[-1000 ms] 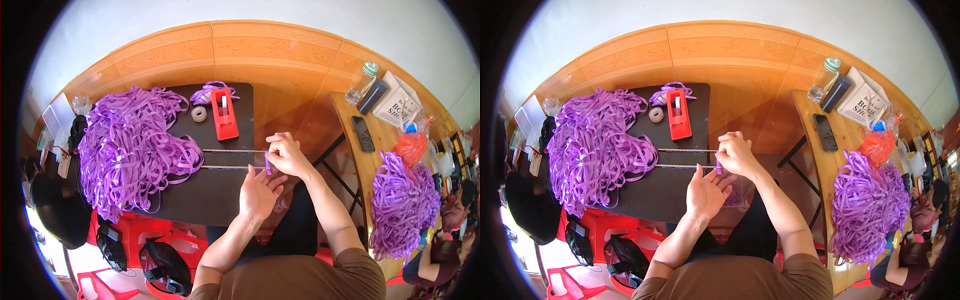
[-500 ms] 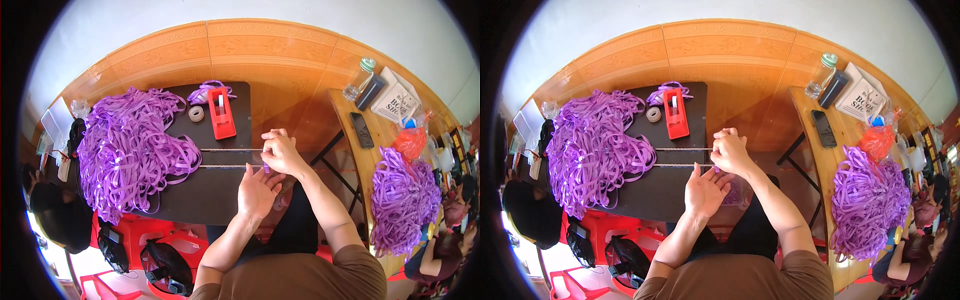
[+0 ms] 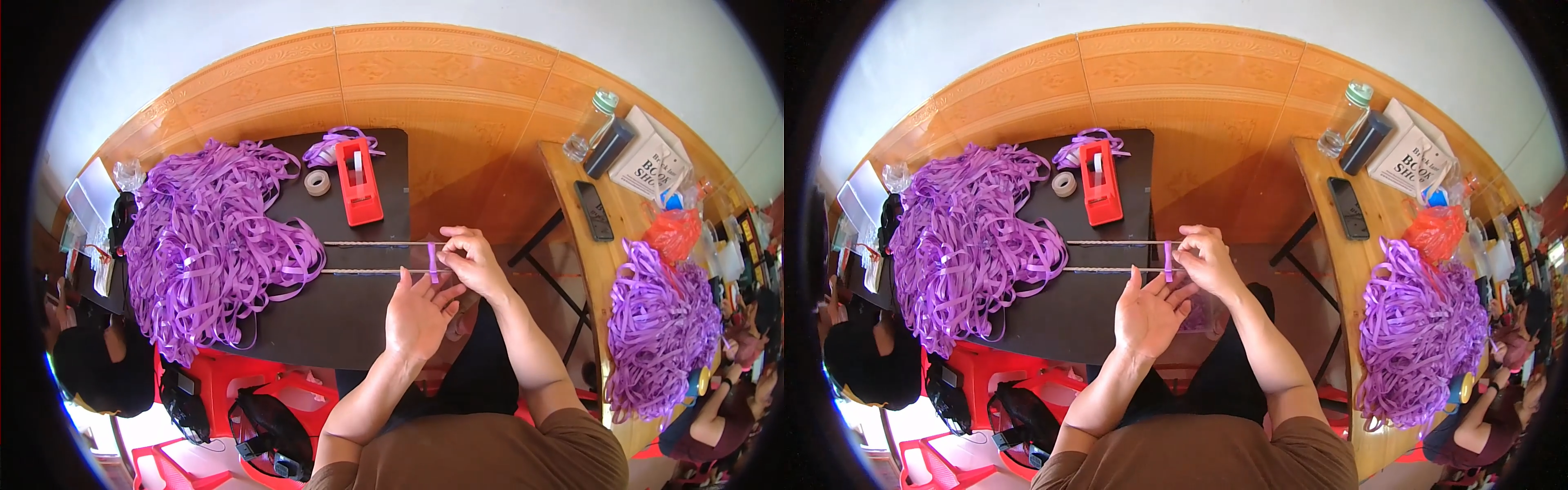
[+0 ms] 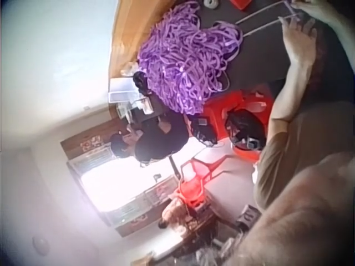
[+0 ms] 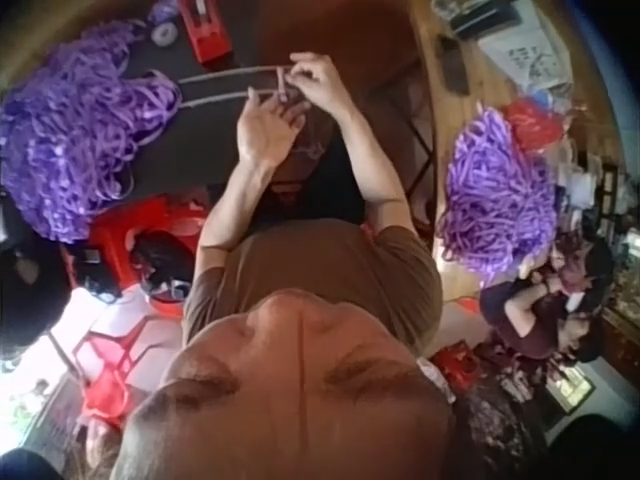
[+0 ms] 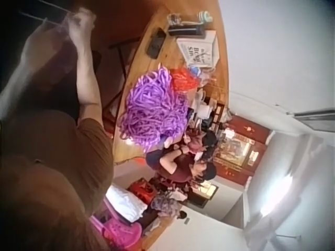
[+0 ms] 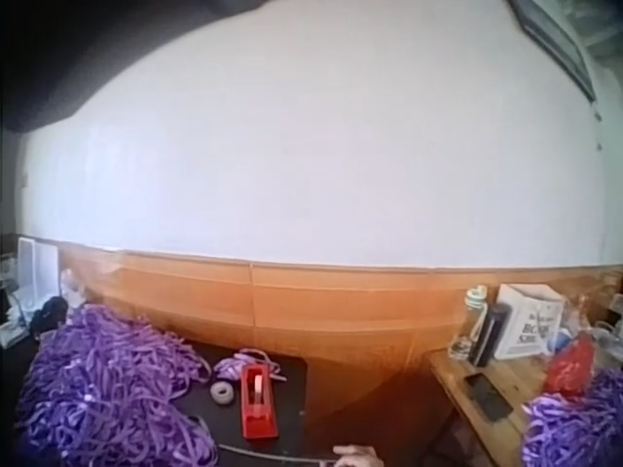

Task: Winding purple ribbons around a metal jig to create decorative pompoms or bows.

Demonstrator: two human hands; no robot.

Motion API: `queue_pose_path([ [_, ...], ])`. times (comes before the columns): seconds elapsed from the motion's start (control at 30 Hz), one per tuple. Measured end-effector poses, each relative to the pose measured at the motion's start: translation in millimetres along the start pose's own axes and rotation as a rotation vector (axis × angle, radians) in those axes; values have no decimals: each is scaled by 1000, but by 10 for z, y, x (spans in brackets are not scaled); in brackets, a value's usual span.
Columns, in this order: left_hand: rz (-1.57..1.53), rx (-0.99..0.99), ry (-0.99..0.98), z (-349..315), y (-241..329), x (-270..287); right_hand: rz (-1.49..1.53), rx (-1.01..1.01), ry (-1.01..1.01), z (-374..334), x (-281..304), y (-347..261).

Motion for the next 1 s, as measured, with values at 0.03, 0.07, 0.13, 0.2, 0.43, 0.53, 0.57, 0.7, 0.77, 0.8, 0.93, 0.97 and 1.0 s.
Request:
queue_pose_path([
  [0.03, 4, 2, 3, 3, 0, 8, 32, 7, 15, -10, -10, 27],
  [0.07, 4, 1, -14, 7, 1, 15, 36, 3, 17, -11, -13, 38],
  [0.13, 10, 3, -28, 9, 4, 24, 185, -100, -49, -10, -33, 73],
  [0.2, 19, 4, -32, 6, 1, 18, 249, -84, -58, 5, -33, 93],
  [0.43, 34, 8, -10, 39, -39, 5, 75, 5, 45, -25, -142, 316],
  [0.53, 12, -5, -15, 25, -15, 67, -146, -72, 86, -56, -92, -93],
  [0.57, 10, -1, -27, 28, -12, 71, -145, -71, 91, -58, -69, -91],
  [0.7, 21, 8, -47, 11, -21, 26, 31, -54, 299, -117, -27, 14],
  [0.77, 19, 5, -39, 26, -21, 31, 141, 85, 512, -141, -37, -13],
  [0.8, 20, 4, -28, 24, -19, 43, 139, 85, 508, -160, -44, -58],
  [0.93, 5, -6, -23, 24, -9, 53, 117, -138, 467, -199, -10, -226],
  [0.97, 9, -4, -15, 22, -14, 48, 243, -206, 427, -187, -11, -224],
  [1.0, 13, -3, -7, 19, -18, 44, 368, -274, 385, -173, -17, -224],
])
Point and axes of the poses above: each hand's wrist, its own z-axis towards the middle knuckle, its own x-axis out of the back of the hand, y = z × x, the point moved 2 cm from there along z, towards the middle knuckle, and after that the axes turned 5 degrees about y, right-handed, at the moved point
